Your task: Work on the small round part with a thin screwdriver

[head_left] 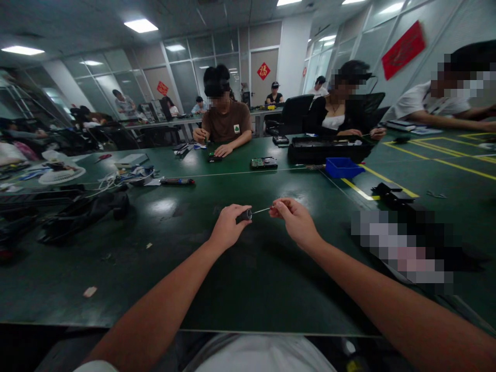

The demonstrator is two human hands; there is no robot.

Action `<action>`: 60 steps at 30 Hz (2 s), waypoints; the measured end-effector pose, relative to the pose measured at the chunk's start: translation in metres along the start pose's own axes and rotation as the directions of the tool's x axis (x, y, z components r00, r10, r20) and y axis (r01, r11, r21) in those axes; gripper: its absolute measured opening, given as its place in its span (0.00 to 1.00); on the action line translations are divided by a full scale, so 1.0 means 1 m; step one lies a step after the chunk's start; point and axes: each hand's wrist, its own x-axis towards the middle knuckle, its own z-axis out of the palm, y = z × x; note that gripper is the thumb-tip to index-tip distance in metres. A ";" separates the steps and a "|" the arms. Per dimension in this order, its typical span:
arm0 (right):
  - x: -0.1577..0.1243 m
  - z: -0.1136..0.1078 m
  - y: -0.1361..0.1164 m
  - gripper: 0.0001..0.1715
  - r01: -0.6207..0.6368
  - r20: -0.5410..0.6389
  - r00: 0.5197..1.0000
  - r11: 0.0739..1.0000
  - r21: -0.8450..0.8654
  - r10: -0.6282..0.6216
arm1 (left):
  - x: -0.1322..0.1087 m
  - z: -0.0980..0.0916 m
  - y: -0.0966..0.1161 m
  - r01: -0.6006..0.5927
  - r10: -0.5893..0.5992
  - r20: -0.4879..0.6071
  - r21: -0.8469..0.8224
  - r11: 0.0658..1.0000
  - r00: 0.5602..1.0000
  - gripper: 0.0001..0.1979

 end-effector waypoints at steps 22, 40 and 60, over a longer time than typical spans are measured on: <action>-0.001 0.000 0.002 0.17 0.067 0.036 0.997 0.996 -0.062 -0.065 | -0.001 -0.002 -0.001 0.019 -0.018 0.011 -0.032 0.999 1.000 0.21; -0.004 0.000 -0.007 0.18 0.097 0.035 0.995 0.993 -0.065 -0.095 | -0.002 -0.002 0.004 0.022 -0.021 0.023 -0.049 0.999 1.000 0.21; -0.003 0.003 -0.004 0.12 0.048 -0.077 0.996 0.999 0.019 -0.046 | -0.001 -0.004 0.010 0.008 -0.010 0.048 0.036 0.999 0.999 0.20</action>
